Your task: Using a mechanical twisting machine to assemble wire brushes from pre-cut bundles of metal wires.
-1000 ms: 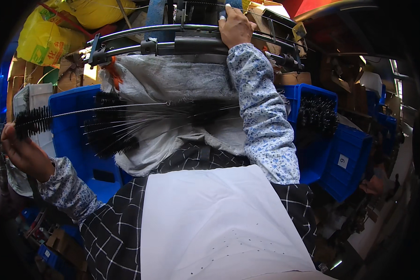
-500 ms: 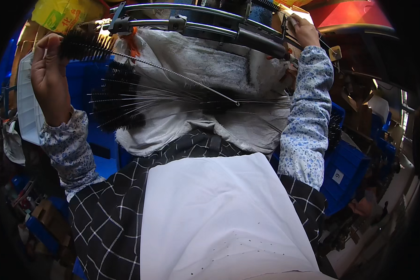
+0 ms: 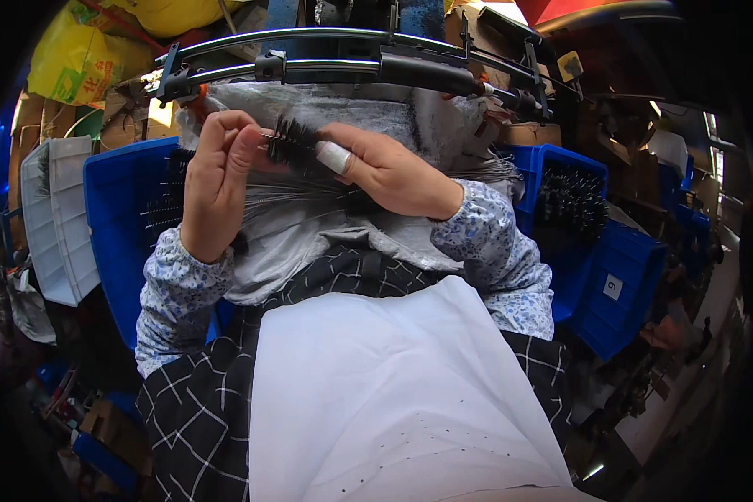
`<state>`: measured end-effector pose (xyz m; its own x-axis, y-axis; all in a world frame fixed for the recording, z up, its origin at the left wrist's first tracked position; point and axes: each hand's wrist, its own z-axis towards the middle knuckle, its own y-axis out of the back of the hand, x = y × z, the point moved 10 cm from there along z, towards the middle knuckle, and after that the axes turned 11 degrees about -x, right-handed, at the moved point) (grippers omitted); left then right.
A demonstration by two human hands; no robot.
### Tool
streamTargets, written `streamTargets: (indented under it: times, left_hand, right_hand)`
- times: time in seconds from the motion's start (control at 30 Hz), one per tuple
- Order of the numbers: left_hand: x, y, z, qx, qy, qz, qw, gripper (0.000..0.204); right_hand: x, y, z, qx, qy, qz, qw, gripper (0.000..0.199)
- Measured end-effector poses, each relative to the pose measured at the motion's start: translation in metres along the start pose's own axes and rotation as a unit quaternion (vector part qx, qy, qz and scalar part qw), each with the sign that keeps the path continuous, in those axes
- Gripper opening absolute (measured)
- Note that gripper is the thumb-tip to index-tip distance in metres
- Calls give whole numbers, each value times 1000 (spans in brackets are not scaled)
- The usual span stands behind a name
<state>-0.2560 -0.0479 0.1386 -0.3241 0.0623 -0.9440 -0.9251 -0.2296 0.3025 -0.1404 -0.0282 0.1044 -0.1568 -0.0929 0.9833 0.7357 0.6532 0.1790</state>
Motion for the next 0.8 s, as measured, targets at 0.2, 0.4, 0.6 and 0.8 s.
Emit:
streamTargets:
  times: [0.2,0.4,0.6,0.8]
  left_hand:
    - [28,136,-40,-189,16,308,932,23]
    - [67,150,-78,-119,128,326,929,18]
    - [87,159,-78,-123,149,290,937,18]
    - [66,165,-71,-195,128,284,930,21]
  right_hand:
    - [-43,185,40,-397,72,-545,735,25]
    - [-44,192,63,-404,84,-582,701,25]
    - [-33,191,60,-422,113,-530,727,18]
    - [-62,200,68,-392,72,-514,760,28]
